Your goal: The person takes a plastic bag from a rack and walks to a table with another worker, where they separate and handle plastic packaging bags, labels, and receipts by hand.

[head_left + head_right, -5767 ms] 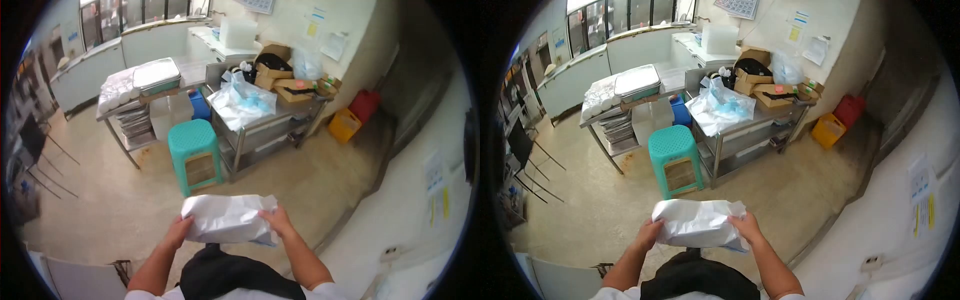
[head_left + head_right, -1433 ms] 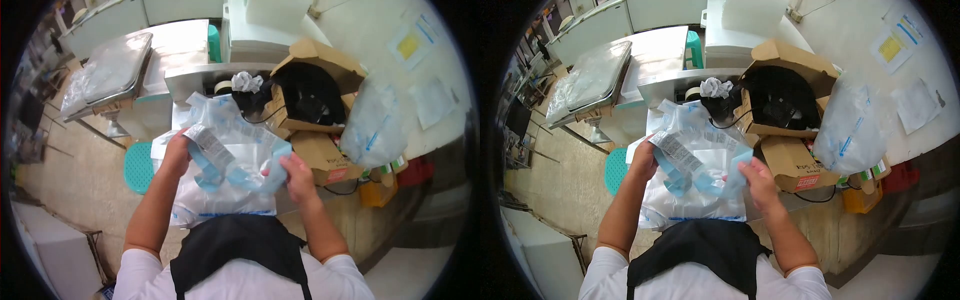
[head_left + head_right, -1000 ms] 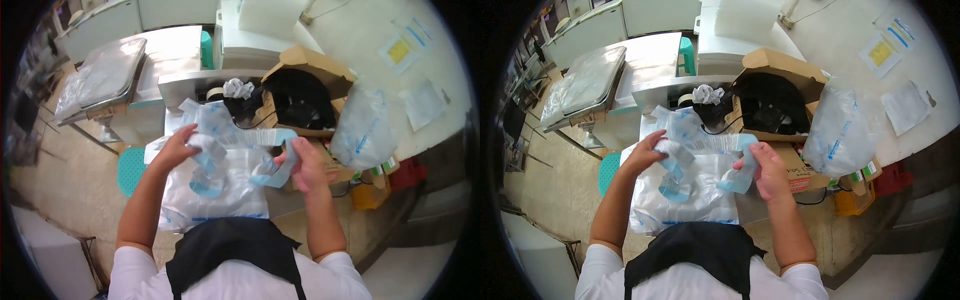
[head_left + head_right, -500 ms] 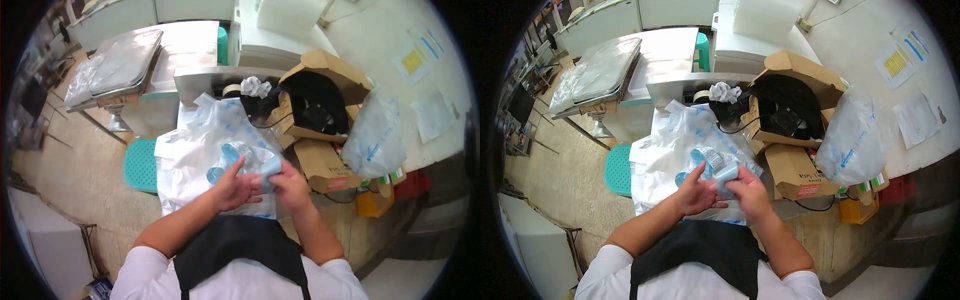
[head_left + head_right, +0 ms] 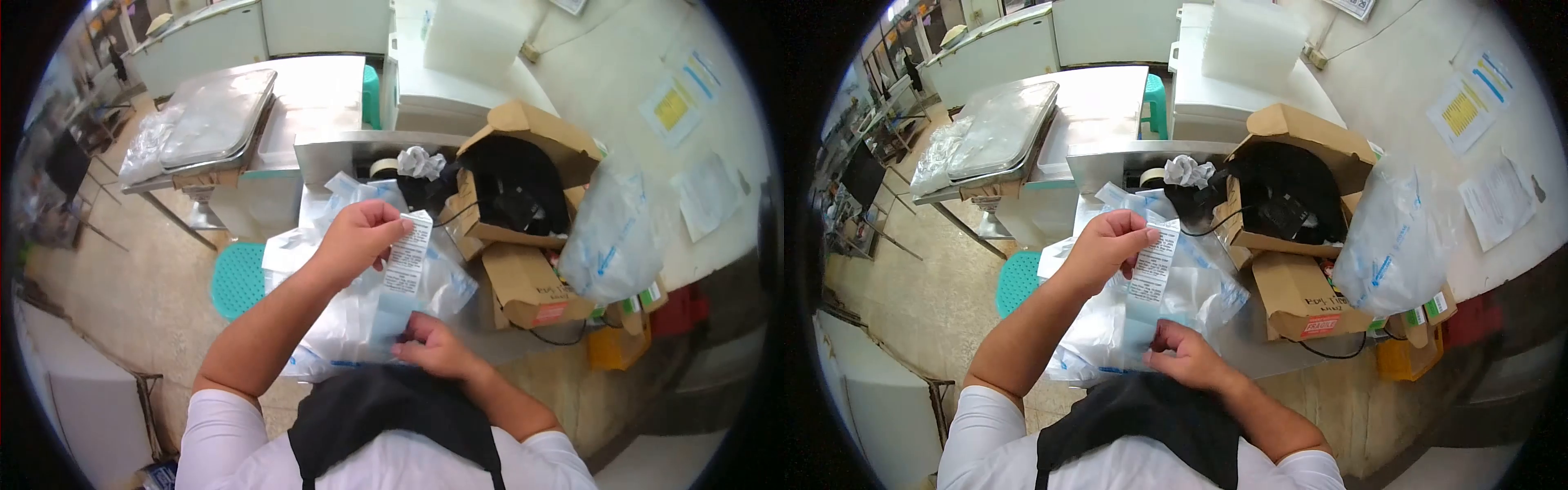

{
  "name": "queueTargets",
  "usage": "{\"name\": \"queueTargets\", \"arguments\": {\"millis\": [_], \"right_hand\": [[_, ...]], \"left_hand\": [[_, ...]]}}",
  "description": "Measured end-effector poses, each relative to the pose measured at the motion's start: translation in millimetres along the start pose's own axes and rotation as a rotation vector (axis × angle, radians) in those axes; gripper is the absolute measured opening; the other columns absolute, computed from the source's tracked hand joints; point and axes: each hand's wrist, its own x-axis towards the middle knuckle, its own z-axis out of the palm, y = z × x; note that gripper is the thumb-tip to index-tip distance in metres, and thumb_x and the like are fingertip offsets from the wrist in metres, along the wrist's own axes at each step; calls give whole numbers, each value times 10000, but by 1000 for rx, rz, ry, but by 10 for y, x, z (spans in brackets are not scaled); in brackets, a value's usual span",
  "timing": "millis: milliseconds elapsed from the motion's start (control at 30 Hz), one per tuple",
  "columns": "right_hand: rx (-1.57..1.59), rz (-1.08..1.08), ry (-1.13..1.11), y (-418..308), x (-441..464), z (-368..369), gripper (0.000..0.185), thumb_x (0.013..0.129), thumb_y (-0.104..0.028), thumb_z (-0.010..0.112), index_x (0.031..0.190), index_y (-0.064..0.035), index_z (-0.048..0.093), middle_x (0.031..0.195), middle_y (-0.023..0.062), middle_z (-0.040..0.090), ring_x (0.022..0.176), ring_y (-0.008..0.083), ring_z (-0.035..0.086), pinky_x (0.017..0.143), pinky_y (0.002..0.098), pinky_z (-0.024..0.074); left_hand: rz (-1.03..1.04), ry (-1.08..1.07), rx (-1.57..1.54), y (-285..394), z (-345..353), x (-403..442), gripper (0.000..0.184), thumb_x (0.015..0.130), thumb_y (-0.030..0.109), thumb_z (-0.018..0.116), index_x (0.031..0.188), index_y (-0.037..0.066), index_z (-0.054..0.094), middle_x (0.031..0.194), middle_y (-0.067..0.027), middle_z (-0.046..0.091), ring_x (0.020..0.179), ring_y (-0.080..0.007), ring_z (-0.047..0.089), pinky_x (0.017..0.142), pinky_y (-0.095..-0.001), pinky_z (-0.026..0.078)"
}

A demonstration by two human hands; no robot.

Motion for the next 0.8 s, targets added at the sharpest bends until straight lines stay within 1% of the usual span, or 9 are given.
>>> {"name": "queueTargets", "arguments": {"millis": [100,200,233,300,400,533,633,733,800], "right_hand": [[287,-100,38,-211,126,-160,245,931,-127,629,1140,1,637,1002,38,671,964,131,605,901,291,472],[196,26,199,-236,264,-259,237,937,-181,650,1094,-4,658,943,20,669,863,98,582,809,267,467],[114,0,188,-242,287,-229,244,937,-212,667,1074,-10,671,908,8,669,789,79,563,732,244,448],[151,-38,273,-247,347,-118,236,938,-218,668,1050,-11,670,878,13,669,752,82,571,695,239,449],[154,-65,383,-196,416,-129,218,941,-225,667,1007,-17,665,843,25,668,703,83,573,643,235,446],[179,-35,410,-209,448,-160,213,943,-247,665,909,-38,638,788,31,654,651,88,569,597,239,441],[141,44,396,-286,468,-185,199,907,-224,711,873,-54,613,773,20,641,645,102,581,602,247,453],[-454,-301,655,-219,459,-225,218,860,-187,761,835,-62,584,776,17,636,677,107,607,611,255,468],[-713,-413,574,-358,311,-211,179,795,-134,791,859,-54,645,810,65,655,715,182,636,635,299,494]], "left_hand": [[20,-23,106,-36,-26,-54,169,894,222,716,862,78,634,712,15,619,553,-64,533,475,-233,430],[2,-57,160,-161,7,-153,179,904,236,704,881,70,640,746,9,627,608,-61,542,518,-226,432],[6,-40,163,-237,14,-164,182,907,241,700,894,68,643,767,5,631,635,-62,548,544,-224,436],[-10,30,57,-328,42,-226,212,917,261,688,947,55,646,846,-4,642,725,-73,557,650,-219,448],[-106,-59,11,-468,-89,-469,205,894,216,721,974,44,644,885,-8,650,779,-83,588,723,-226,472],[-119,-72,-187,-604,-113,-676,220,862,118,754,1023,5,655,900,-14,680,808,-76,623,730,-231,500],[-75,-11,-161,-640,-129,-659,179,867,84,737,1013,10,667,908,-24,692,809,-88,640,749,-224,508],[-69,15,-154,-636,-154,-660,152,869,77,733,996,17,676,901,-27,695,810,-94,647,757,-225,514],[-68,16,-137,-636,-153,-657,140,871,75,729,989,17,681,898,-27,696,812,-93,646,756,-225,515]]}}
